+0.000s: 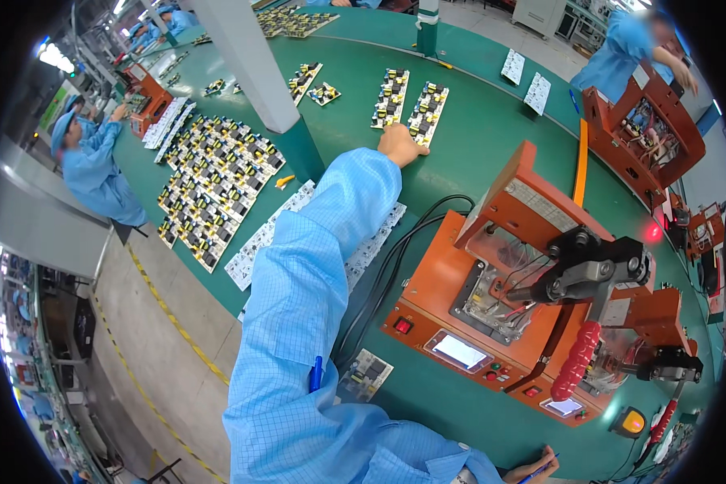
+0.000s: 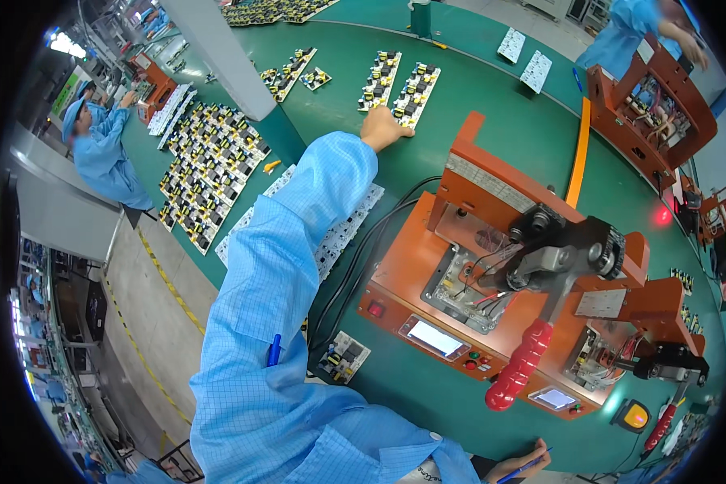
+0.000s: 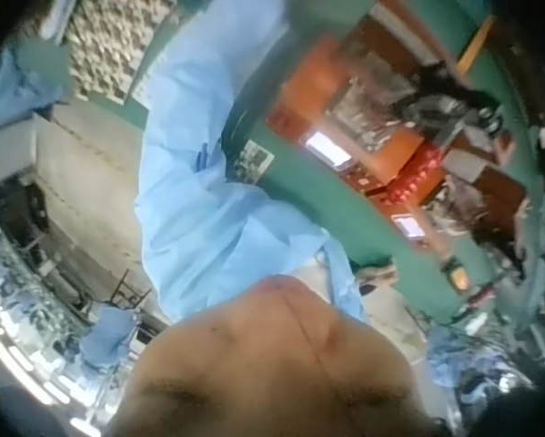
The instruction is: Placing circuit boards into a testing fixture, operating the fixture, and sorting the boards.
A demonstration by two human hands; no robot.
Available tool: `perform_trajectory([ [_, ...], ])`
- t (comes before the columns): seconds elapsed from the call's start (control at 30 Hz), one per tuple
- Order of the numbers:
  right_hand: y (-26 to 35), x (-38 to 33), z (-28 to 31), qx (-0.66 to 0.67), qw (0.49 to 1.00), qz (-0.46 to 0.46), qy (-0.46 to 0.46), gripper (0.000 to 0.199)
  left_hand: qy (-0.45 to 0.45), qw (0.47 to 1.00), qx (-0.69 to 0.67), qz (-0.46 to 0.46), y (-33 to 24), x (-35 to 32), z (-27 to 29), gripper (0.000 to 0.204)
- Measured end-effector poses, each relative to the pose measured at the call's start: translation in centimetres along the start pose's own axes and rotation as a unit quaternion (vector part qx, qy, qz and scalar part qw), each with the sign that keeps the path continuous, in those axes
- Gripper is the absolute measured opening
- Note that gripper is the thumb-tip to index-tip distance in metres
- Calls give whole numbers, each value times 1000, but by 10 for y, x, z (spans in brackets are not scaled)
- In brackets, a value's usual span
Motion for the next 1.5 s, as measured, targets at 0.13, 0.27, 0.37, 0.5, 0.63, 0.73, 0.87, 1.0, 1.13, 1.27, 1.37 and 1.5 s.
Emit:
perform_trajectory([
  [0.13,-4,-4,-1,5,996,-89,-18,33,12,1000,16,-6,-3,-3,0,75],
  [0.27,-2,-3,-2,-17,990,-132,-54,34,-63,993,95,-29,-9,-9,-4,69],
  [0.37,8,-1,2,-17,991,-119,-53,34,-96,973,181,-104,-29,-12,-6,67],
  [0.5,-10,-5,2,-21,990,-140,-25,35,-119,965,225,-66,-35,6,-16,80],
  [0.63,-12,-5,2,-30,990,-140,-17,35,-146,953,263,-35,-31,15,-1,81],
  [0.73,-10,-4,1,-25,991,-133,-19,36,-164,953,251,-36,-10,21,15,83],
  [0.87,-6,-3,1,-25,991,-128,-25,36,-137,952,270,40,3,33,32,87],
  [1.0,1,-2,4,-31,989,-144,-22,36,-168,946,270,63,36,49,63,86],
  [1.13,-3,-3,3,-33,986,-163,-19,37,-142,959,235,64,41,59,69,81],
  [1.27,-9,-5,6,-29,989,-146,0,37,-131,966,221,24,10,64,48,83],
  [1.37,6,-2,3,-47,982,-182,9,36,-109,962,246,34,21,70,53,80],
  [1.5,-7,-5,-2,60,977,-205,-13,37,-109,950,270,109,44,78,71,78],
])
Point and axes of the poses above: each hand's wrist, its own x-axis towards the middle knuckle, its own z-axis out of the back of the hand, y = z × x, the point moved 4 cm from there along x, towards the middle knuckle, and after that the axes turned 14 degrees about y, right-handed, at the moved point
